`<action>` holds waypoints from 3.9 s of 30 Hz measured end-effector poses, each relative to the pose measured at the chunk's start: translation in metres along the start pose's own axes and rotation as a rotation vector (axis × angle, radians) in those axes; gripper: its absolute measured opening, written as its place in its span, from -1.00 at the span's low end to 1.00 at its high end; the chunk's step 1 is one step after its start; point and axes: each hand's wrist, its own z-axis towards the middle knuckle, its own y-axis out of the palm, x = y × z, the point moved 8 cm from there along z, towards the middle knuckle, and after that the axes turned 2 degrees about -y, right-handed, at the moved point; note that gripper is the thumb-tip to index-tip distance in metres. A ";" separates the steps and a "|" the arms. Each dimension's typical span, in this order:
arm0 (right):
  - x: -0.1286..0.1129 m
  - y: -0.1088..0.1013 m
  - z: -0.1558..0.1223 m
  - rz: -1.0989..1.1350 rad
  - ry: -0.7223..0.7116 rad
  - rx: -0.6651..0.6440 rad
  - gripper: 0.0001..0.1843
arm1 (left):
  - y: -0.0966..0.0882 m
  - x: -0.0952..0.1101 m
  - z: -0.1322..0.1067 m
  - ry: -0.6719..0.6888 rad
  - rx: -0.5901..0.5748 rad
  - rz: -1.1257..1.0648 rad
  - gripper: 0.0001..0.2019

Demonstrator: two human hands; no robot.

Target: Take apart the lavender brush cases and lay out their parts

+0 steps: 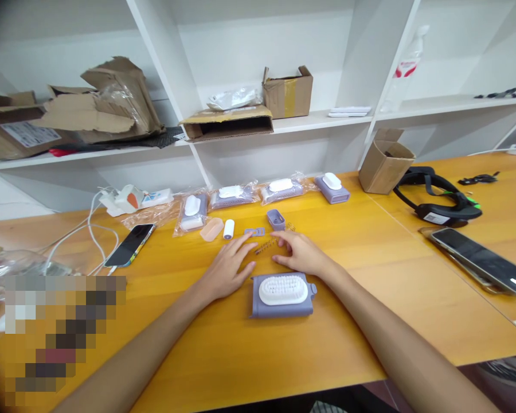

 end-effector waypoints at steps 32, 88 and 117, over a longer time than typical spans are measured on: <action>-0.012 -0.006 -0.005 -0.091 -0.081 -0.038 -0.40 | -0.003 -0.006 0.002 -0.070 0.130 0.070 -0.63; -0.009 -0.002 0.004 -0.323 0.077 0.137 -0.82 | 0.017 0.007 -0.003 -0.032 -0.006 0.145 -0.50; -0.002 0.025 -0.024 -0.641 0.156 -0.075 -0.15 | 0.028 0.005 -0.012 -0.104 -0.105 0.238 -0.45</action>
